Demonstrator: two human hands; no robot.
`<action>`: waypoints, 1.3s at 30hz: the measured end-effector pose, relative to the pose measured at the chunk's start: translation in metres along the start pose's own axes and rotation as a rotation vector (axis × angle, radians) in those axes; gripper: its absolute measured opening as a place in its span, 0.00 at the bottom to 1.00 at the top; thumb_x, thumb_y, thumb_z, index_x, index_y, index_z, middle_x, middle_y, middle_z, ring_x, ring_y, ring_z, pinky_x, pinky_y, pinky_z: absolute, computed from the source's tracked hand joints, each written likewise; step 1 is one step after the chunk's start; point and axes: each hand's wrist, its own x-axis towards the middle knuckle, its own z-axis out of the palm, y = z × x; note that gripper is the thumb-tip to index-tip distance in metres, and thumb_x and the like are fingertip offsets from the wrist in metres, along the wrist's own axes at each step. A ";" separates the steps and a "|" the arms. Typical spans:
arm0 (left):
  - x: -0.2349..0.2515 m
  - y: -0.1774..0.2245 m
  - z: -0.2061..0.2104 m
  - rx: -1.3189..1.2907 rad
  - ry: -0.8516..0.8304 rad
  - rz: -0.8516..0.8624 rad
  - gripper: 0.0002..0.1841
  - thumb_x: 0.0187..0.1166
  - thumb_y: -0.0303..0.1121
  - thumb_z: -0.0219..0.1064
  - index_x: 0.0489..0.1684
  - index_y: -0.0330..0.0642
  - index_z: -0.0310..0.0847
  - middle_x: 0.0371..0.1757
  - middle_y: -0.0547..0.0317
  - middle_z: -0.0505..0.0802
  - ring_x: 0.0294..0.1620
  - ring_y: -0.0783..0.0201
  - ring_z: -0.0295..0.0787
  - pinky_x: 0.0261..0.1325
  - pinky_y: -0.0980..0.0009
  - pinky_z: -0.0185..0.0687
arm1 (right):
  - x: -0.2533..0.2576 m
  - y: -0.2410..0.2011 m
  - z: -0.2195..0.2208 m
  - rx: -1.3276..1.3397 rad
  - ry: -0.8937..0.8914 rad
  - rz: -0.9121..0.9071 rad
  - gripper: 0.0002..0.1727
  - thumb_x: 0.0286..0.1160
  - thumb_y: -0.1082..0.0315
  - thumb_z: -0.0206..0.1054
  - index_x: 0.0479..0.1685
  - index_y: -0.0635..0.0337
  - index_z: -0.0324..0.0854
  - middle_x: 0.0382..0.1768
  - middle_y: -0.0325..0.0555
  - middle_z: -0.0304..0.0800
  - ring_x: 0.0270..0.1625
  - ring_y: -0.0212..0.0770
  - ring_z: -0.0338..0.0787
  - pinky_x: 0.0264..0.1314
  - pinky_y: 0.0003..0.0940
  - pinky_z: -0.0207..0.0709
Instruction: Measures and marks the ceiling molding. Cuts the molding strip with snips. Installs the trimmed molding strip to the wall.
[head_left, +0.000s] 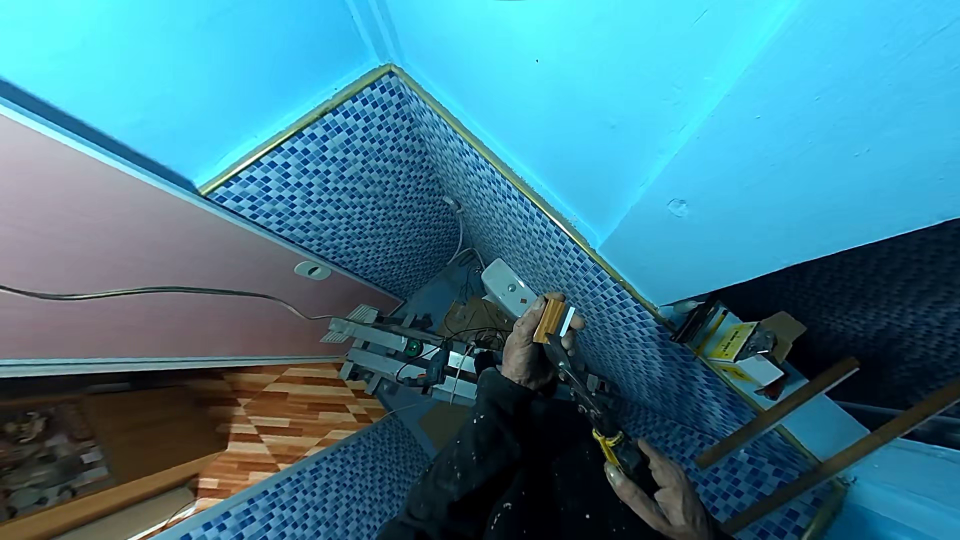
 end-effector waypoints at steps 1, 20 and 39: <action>0.000 0.000 0.000 0.002 -0.002 0.001 0.21 0.93 0.46 0.40 0.56 0.47 0.80 0.37 0.47 0.93 0.24 0.62 0.87 0.29 0.72 0.83 | -0.001 -0.001 0.000 0.003 0.000 0.007 0.24 0.75 0.49 0.67 0.39 0.68 0.84 0.24 0.44 0.87 0.28 0.19 0.84 0.34 0.15 0.77; -0.006 -0.004 0.008 0.087 0.073 0.001 0.23 0.94 0.42 0.37 0.58 0.41 0.79 0.34 0.47 0.93 0.24 0.63 0.87 0.28 0.72 0.83 | -0.005 -0.004 0.003 -0.022 0.028 0.030 0.24 0.75 0.50 0.66 0.38 0.68 0.84 0.23 0.43 0.87 0.27 0.20 0.84 0.33 0.17 0.78; -0.010 -0.005 0.013 0.168 0.106 0.085 0.22 0.93 0.41 0.38 0.59 0.41 0.79 0.35 0.47 0.94 0.24 0.63 0.88 0.27 0.72 0.85 | -0.007 -0.010 0.000 0.027 0.025 0.063 0.24 0.76 0.49 0.65 0.39 0.67 0.84 0.24 0.41 0.88 0.27 0.19 0.85 0.31 0.17 0.79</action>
